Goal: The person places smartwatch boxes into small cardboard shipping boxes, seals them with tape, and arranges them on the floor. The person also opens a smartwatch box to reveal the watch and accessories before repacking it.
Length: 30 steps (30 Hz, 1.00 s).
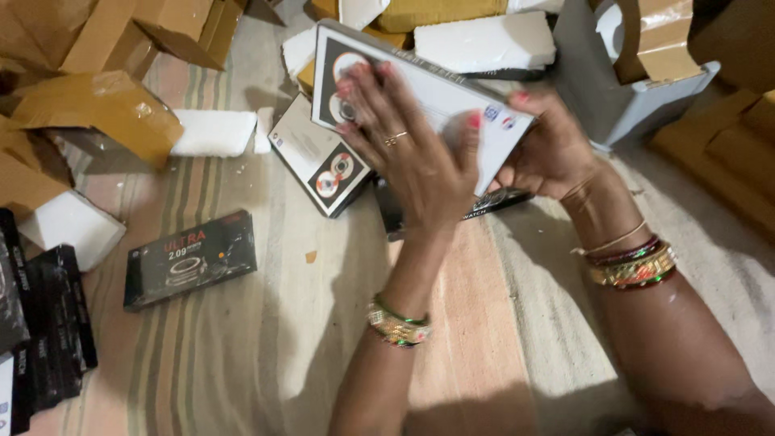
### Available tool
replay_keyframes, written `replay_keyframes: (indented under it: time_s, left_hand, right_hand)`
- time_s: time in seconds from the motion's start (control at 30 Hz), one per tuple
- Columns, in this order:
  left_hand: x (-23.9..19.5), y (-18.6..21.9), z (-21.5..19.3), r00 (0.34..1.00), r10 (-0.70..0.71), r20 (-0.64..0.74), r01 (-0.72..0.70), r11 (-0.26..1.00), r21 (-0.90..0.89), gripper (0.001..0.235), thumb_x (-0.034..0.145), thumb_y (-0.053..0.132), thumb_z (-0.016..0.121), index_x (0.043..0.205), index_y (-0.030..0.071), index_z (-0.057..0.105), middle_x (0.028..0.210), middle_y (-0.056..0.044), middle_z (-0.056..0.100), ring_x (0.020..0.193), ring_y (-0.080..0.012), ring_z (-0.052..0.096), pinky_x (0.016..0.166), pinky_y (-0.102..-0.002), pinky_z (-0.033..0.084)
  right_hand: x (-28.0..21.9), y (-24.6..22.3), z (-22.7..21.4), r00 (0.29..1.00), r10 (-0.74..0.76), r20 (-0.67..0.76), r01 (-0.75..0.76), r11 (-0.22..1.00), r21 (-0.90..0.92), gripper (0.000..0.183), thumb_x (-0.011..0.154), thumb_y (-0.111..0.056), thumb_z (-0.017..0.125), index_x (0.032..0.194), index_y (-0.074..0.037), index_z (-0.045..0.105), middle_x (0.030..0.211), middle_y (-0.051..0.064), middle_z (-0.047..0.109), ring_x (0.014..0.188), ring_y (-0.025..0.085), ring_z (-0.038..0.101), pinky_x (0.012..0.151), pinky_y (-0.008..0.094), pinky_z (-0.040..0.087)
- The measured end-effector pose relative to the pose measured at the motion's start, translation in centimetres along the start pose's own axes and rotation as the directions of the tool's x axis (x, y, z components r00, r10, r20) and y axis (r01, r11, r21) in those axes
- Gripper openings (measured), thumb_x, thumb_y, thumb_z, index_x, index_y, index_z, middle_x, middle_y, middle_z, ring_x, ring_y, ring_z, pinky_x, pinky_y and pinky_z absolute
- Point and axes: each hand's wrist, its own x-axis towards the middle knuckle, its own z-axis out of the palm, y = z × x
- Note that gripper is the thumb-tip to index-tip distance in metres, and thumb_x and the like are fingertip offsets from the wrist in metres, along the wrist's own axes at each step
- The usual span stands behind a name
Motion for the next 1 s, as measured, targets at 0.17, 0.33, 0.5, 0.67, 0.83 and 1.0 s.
replay_keyframes:
  time_s: [0.17,0.33,0.5,0.67,0.83,1.0]
  left_hand:
    - [-1.1,2.6,3.3,0.979,0.130,0.156,-0.092,0.969,-0.229,0.073,0.111,0.061,0.018,0.167,0.017,0.002,0.175,-0.005,0.000,0.161,-0.0253,0.000,0.132,-0.053,-0.003]
    - [-1.1,-0.6,4.8,0.998,-0.027,0.049,0.047,0.865,-0.500,0.078,0.111,0.070,0.013,0.168,0.020,-0.003,0.173,-0.008,0.003,0.160,-0.0260,0.006,0.136,-0.044,0.002]
    - [0.0,-6.3,2.4,0.937,-0.349,-0.029,0.276,0.786,-0.553,0.086,0.108,0.065,0.035,0.166,0.008,0.005,0.174,-0.026,0.010,0.162,-0.0377,0.016,0.135,-0.049,0.018]
    - [1.2,-9.4,-0.9,0.764,-0.608,0.213,0.322,0.073,-0.944,0.091,0.088,0.033,0.080,0.153,0.010,0.020,0.145,-0.027,0.048,0.126,-0.0388,0.062,0.101,-0.056,0.053]
    - [1.4,-9.4,-1.3,0.674,-0.549,0.495,0.340,-0.364,-0.867,0.057,0.088,0.021,0.079,0.131,-0.010,0.057,0.123,-0.023,0.068,0.109,-0.0321,0.069,0.097,-0.047,0.059]
    - [1.3,-10.0,-1.0,0.696,-0.599,0.397,0.298,-0.263,-0.918,0.052,0.089,0.017,0.078,0.131,-0.004,0.055,0.126,-0.021,0.065,0.112,-0.0316,0.067,0.099,-0.049,0.058]
  right_hand:
    - [0.7,0.7,-0.4,0.996,0.084,0.000,-0.083,0.988,0.129,0.070,0.081,-0.052,0.068,0.133,-0.007,0.060,0.130,0.018,0.064,0.113,0.028,0.068,0.094,0.044,0.059]
    - [1.4,1.6,-1.2,0.991,-0.004,0.132,0.025,0.986,-0.165,0.063,0.087,-0.045,0.067,0.122,0.008,0.063,0.120,0.018,0.067,0.109,0.025,0.069,0.093,0.042,0.065]
    - [1.2,3.2,-1.3,0.966,0.128,0.223,-0.066,0.961,-0.268,0.068,0.083,-0.029,0.070,0.141,0.006,0.062,0.090,0.009,0.070,0.070,0.011,0.060,0.062,0.022,0.052]
    - [0.6,3.3,-0.9,0.966,0.177,0.190,-0.181,0.983,0.003,0.063,0.092,-0.031,0.067,0.136,0.014,0.060,0.088,0.018,0.072,0.068,0.016,0.068,0.059,0.024,0.054]
    - [1.1,1.9,2.8,0.997,-0.040,0.061,0.066,0.845,-0.530,0.065,0.094,-0.044,0.058,0.142,0.000,0.060,0.124,0.023,0.076,0.113,0.027,0.073,0.096,0.036,0.058]
    - [-0.5,-0.1,6.2,0.920,-0.366,0.144,0.276,0.342,-0.898,0.078,0.087,-0.054,0.065,0.147,-0.005,0.052,0.144,0.029,0.056,0.124,0.044,0.063,0.094,0.052,0.058]
